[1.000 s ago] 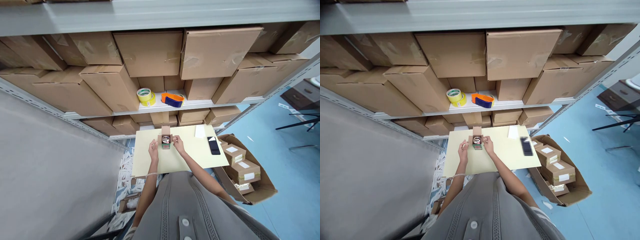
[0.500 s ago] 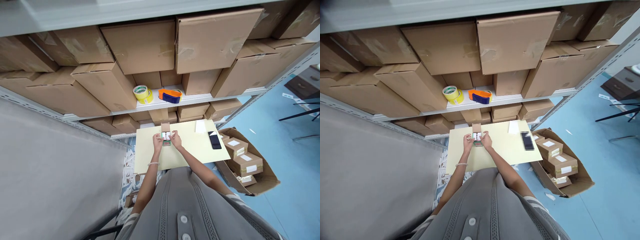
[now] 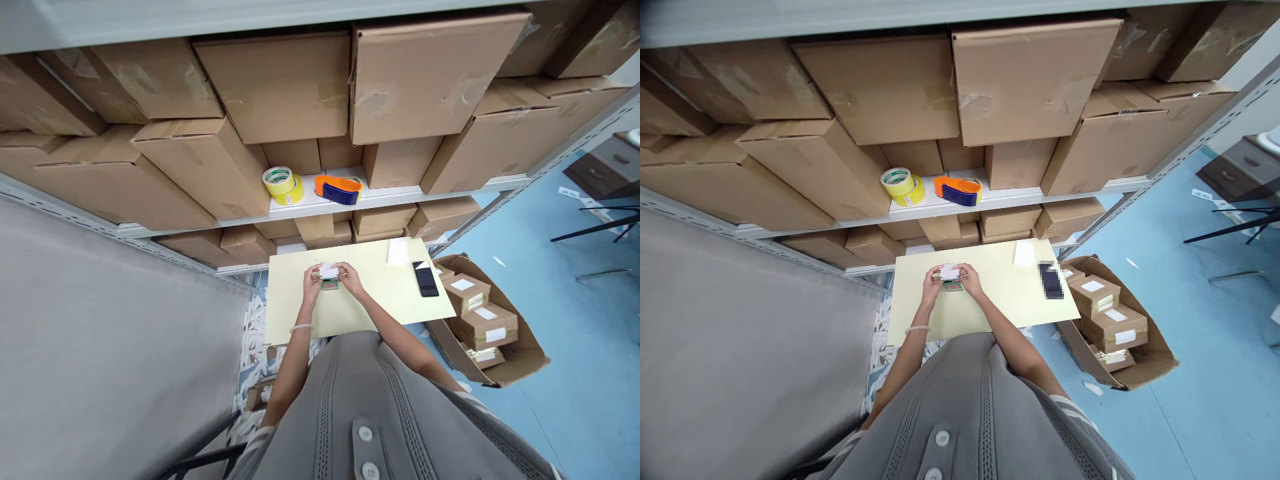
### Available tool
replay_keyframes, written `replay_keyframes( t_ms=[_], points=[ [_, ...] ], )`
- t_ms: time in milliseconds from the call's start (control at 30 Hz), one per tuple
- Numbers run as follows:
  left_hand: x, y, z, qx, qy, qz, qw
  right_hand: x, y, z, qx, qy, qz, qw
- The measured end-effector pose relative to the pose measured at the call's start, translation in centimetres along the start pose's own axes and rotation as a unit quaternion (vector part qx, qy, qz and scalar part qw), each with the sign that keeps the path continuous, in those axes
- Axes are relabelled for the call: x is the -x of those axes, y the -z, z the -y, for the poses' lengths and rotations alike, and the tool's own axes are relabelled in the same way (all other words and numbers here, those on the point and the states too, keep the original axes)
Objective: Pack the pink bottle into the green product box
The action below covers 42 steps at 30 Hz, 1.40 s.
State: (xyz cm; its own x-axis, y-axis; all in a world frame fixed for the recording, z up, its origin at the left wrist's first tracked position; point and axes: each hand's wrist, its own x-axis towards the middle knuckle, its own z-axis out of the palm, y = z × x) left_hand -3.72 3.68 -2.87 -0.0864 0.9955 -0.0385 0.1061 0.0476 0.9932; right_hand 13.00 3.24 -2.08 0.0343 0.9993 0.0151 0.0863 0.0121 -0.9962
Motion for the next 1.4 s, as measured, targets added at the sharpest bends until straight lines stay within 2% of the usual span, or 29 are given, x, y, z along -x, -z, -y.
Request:
replay_keyframes(
  t_ms=[100, 367, 667, 933, 1167, 1400],
  points=[
    [0.7, 0.5, -0.4, 0.016, 0.008, 0.013, 1.000, 0.4, 0.3, 0.1, -0.018, -0.014, 0.023, 0.999],
    [1.4, 0.2, -1.6, 0.023, 0.017, -0.005, 1.000, 0.9, 0.9, 1.3, 0.065, -0.006, 0.038, 0.997],
    [1.2, -0.2, -1.5, 0.018, 0.012, -0.011, 1.000, 0.9, -0.1, 1.5, 0.128, 0.025, 0.001, 0.991],
    [1.4, -0.2, -1.3, 0.006, 0.008, -0.025, 1.000, 1.1, -0.4, 1.0, 0.136, -0.015, -0.019, 0.990],
    [1.4, -0.7, 0.3, -0.013, 0.027, -0.102, 0.994, 1.3, -0.6, 0.1, 0.120, -0.047, -0.040, 0.991],
    [1.6, -1.2, 1.2, 0.025, 0.066, -0.074, 0.995, 1.4, -1.0, -0.9, 0.142, -0.088, -0.053, 0.985]
  ],
)
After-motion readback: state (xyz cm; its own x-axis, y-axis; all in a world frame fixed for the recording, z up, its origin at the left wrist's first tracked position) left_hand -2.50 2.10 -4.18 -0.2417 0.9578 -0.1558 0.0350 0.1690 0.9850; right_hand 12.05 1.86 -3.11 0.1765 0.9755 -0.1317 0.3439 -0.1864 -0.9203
